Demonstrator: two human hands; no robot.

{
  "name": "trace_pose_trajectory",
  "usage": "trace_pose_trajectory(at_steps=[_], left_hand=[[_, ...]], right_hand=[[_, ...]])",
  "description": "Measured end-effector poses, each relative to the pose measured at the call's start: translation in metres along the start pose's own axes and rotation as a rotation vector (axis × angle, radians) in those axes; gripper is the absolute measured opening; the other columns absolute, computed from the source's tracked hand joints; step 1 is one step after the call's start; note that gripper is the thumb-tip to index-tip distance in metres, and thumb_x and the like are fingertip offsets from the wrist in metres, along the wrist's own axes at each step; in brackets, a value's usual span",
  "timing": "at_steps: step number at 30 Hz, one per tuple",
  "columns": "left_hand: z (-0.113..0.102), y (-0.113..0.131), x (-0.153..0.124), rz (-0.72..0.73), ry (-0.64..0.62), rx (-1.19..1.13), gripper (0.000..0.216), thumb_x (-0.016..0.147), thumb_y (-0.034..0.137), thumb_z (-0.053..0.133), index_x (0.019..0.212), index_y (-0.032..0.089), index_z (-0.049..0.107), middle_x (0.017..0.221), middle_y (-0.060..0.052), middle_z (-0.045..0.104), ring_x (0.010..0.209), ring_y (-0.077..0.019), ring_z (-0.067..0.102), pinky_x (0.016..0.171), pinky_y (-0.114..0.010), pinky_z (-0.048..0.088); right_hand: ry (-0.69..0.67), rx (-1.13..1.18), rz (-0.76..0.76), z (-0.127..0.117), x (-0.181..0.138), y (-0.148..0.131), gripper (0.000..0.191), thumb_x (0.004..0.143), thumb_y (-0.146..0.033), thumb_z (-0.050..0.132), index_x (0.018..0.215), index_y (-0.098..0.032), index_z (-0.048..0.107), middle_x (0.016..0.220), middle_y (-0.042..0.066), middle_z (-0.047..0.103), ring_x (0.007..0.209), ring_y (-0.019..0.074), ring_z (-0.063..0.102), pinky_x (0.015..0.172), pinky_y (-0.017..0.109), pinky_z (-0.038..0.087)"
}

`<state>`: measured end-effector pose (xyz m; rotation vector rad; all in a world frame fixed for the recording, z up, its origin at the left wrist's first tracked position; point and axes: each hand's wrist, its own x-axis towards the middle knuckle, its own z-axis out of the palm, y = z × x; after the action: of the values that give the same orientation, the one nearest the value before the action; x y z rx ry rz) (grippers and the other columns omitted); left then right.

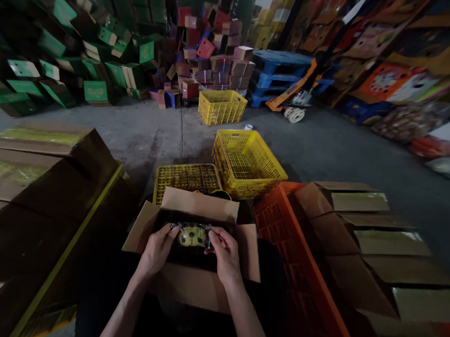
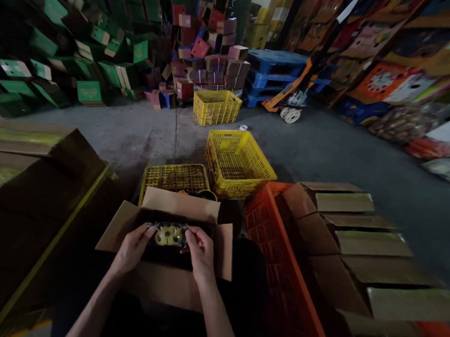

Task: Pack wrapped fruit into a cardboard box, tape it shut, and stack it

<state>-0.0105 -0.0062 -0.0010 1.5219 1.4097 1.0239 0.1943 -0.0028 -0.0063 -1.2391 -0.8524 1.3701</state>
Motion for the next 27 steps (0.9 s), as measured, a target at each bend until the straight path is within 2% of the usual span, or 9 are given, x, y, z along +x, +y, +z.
trace_pose_trajectory(at_steps=[4,7,11,13,16,18,21,27], left_hand=[[0.002,0.0004,-0.0009,-0.035,0.018,0.039,0.038,0.102,0.048,0.042,0.083,0.019,0.056,0.073,0.002,0.055,0.068,-0.0137,0.051,0.065,-0.022,0.042],[0.003,-0.002,-0.0009,-0.05,0.044,0.072,0.038,0.102,0.049,0.042,0.087,0.019,0.059,0.075,0.0,0.059,0.072,-0.0152,0.057,0.067,-0.023,0.045],[0.0037,-0.0024,0.0016,-0.032,0.034,0.052,0.042,0.102,0.05,0.041,0.108,0.017,0.067,0.098,-0.007,0.071,0.101,-0.0233,0.066,0.089,-0.031,0.051],[0.0034,-0.0005,0.0024,-0.025,0.031,0.035,0.045,0.102,0.049,0.041,0.122,0.018,0.066,0.114,-0.009,0.072,0.118,-0.0259,0.063,0.102,-0.036,0.048],[0.0016,0.0033,0.0015,-0.021,0.045,0.026,0.049,0.103,0.049,0.04,0.137,0.02,0.059,0.131,-0.009,0.068,0.129,-0.0263,0.058,0.108,-0.039,0.044],[0.0001,0.0053,-0.0004,-0.026,0.035,0.034,0.049,0.102,0.049,0.042,0.139,0.021,0.057,0.132,-0.009,0.067,0.129,-0.027,0.058,0.108,-0.039,0.046],[-0.0008,0.0062,-0.0028,-0.046,-0.001,0.04,0.046,0.101,0.049,0.047,0.134,0.02,0.06,0.122,-0.01,0.072,0.121,-0.0279,0.064,0.102,-0.039,0.05],[0.0017,-0.0006,-0.0003,0.002,0.019,-0.026,0.037,0.094,0.046,0.059,0.119,0.019,0.066,0.11,-0.008,0.074,0.104,-0.0237,0.07,0.085,-0.031,0.056]], right_hand=[[-0.011,-0.012,-0.003,0.0006,0.0007,-0.0011,0.035,0.078,-0.054,0.077,0.09,-0.021,0.074,0.079,0.003,0.064,0.07,0.0175,0.056,0.049,0.025,0.052],[-0.054,0.008,0.024,0.0018,0.0014,-0.0024,0.035,0.077,-0.053,0.078,0.092,-0.022,0.072,0.083,0.003,0.066,0.074,0.0185,0.059,0.053,0.026,0.054],[-0.08,-0.005,0.04,0.0018,0.003,-0.0018,0.033,0.077,-0.052,0.078,0.088,-0.022,0.069,0.077,0.001,0.063,0.071,0.0176,0.058,0.051,0.025,0.052],[-0.047,-0.01,0.032,0.0008,0.004,-0.0004,0.034,0.078,-0.053,0.077,0.086,-0.022,0.068,0.074,0.0,0.061,0.069,0.0165,0.056,0.05,0.024,0.05],[0.024,0.015,0.025,-0.0006,0.0055,0.0015,0.035,0.077,-0.055,0.076,0.086,-0.022,0.066,0.072,-0.001,0.059,0.066,0.0153,0.054,0.049,0.023,0.047],[0.075,0.041,0.023,-0.0011,0.0063,0.0021,0.035,0.076,-0.055,0.077,0.085,-0.023,0.066,0.072,-0.002,0.058,0.065,0.0145,0.054,0.05,0.022,0.046],[0.129,0.064,0.013,-0.0018,0.0072,0.0027,0.036,0.074,-0.054,0.079,0.086,-0.023,0.066,0.072,-0.002,0.058,0.065,0.0136,0.054,0.051,0.022,0.046],[0.114,0.093,0.022,-0.0026,0.0089,0.0042,0.034,0.075,-0.052,0.079,0.087,-0.023,0.066,0.075,-0.002,0.061,0.068,0.0137,0.055,0.053,0.021,0.045]])
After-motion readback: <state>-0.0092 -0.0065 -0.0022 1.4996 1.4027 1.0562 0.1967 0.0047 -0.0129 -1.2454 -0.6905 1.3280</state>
